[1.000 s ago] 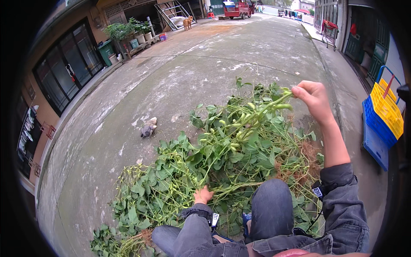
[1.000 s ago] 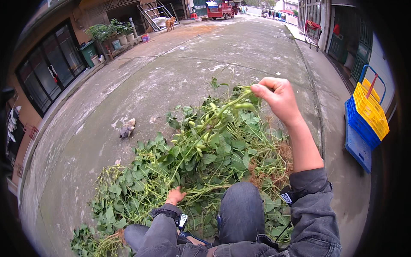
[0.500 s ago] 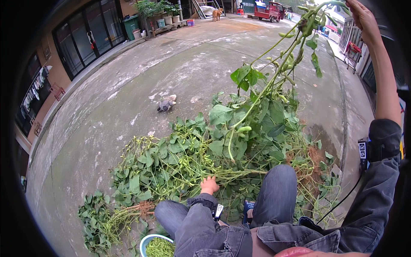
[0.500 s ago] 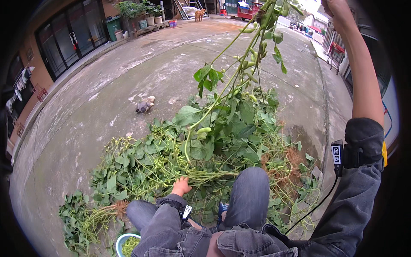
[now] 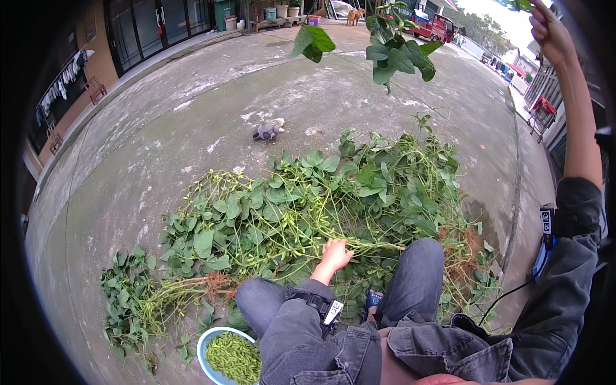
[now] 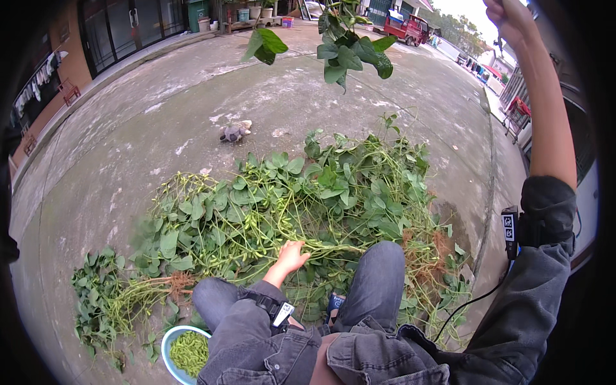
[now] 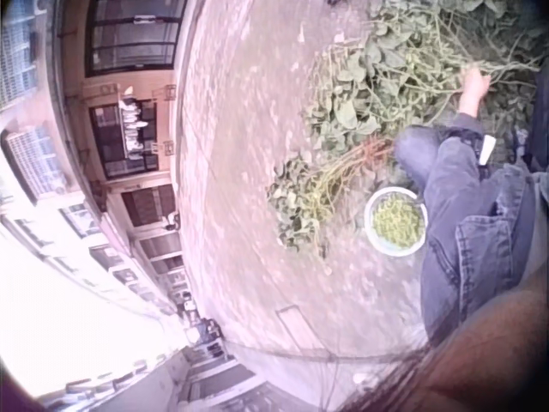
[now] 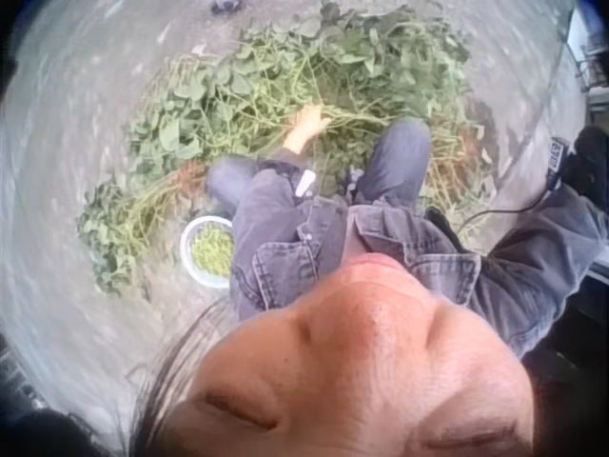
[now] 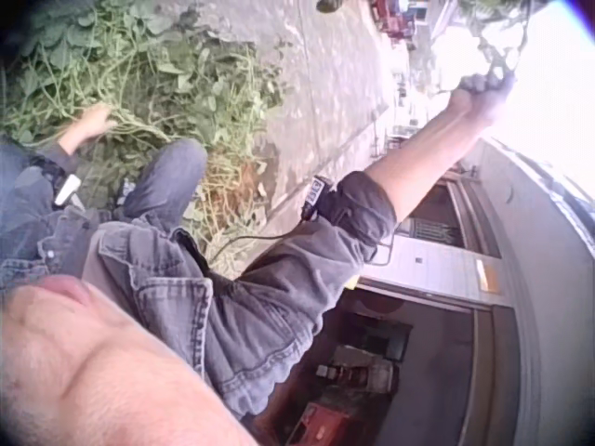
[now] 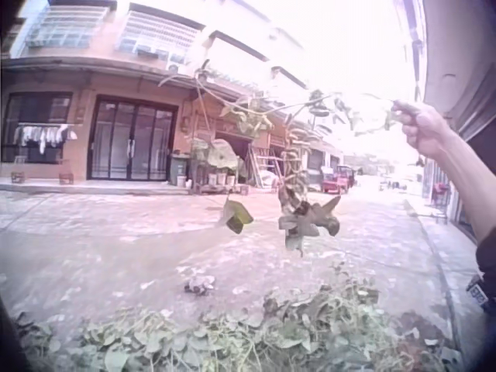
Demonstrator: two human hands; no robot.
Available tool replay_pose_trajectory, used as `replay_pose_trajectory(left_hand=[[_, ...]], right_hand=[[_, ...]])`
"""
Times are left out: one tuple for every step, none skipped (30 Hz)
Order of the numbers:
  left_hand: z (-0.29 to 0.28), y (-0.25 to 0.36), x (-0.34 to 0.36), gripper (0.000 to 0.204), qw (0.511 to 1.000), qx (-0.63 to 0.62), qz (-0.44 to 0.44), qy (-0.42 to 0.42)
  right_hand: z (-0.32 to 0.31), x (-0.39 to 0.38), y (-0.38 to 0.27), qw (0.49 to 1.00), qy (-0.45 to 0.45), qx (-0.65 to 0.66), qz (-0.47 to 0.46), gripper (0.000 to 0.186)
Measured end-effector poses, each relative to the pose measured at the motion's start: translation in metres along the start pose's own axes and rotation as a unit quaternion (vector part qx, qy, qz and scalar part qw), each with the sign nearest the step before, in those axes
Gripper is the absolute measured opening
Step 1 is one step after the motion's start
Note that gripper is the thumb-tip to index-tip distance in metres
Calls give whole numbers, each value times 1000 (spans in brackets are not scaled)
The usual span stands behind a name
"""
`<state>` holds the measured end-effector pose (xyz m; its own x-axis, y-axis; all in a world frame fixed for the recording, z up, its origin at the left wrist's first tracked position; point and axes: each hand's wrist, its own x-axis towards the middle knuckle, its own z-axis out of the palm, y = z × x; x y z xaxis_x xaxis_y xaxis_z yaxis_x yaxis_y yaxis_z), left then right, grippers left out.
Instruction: The person sits on the ground and picks green beans from vines by hand, placing them into a small bowl. The person repeatedly selects vines, removes beans, and discards the stems.
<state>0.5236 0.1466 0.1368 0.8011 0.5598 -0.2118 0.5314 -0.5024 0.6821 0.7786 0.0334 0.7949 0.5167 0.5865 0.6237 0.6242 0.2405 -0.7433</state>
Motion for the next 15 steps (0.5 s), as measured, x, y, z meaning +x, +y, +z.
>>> replay_pose_trajectory(left_hand=[[-13, 14, -6, 53, 997, -58, 47, 35], [-26, 28, -12, 48, 985, -116, 93, 84], [-41, 41, -20, 44, 965, -185, 136, 128], [-55, 51, -30, 42, 941, -273, 141, 139], [-71, 59, -38, 38, 922, -302, 173, 170], [-86, 63, -45, 36, 895, -374, 173, 169], [-98, 67, -53, 35, 834, -505, 167, 149], [-112, 66, -57, 35, 813, -531, 169, 169], [-123, 65, -60, 35, 765, -600, 151, 179], [-131, 62, -62, 37, 715, -657, 148, 188], [-136, 59, -61, 37, 692, -679, 125, 211], [-138, 56, -62, 38, 684, -689, 95, 220], [-138, 53, -60, 39, 680, -694, 70, 227], [-134, 51, -59, 39, 664, -720, 74, 189], [-128, 49, -57, 40, 647, -743, 45, 162]], right_hand=[[28, -24, 43, 993, 4, 112, 32, 32], [53, -51, 76, 992, -109, 63, 22, 35], [80, -78, 110, 984, -164, 62, 32, 33], [107, -107, 140, 984, -163, 56, 55, 30], [130, -136, 165, 980, -165, 81, 81, 28], [152, -164, 187, 975, -151, 100, 128, 28], [171, -189, 203, 965, -164, 135, 152, 28], [188, -214, 217, 957, -167, 157, 180, 27], [202, -235, 227, 948, -157, 169, 220, 27], [211, -254, 235, 939, -175, 195, 224, 26], [218, -273, 242, 928, -175, 204, 258, 26], [223, -289, 248, 920, -186, 218, 269, 26], [227, -302, 253, 910, -187, 229, 290, 27], [228, -314, 258, 902, -201, 246, 293, 27], [227, -326, 262, 894, -207, 252, 308, 28]])
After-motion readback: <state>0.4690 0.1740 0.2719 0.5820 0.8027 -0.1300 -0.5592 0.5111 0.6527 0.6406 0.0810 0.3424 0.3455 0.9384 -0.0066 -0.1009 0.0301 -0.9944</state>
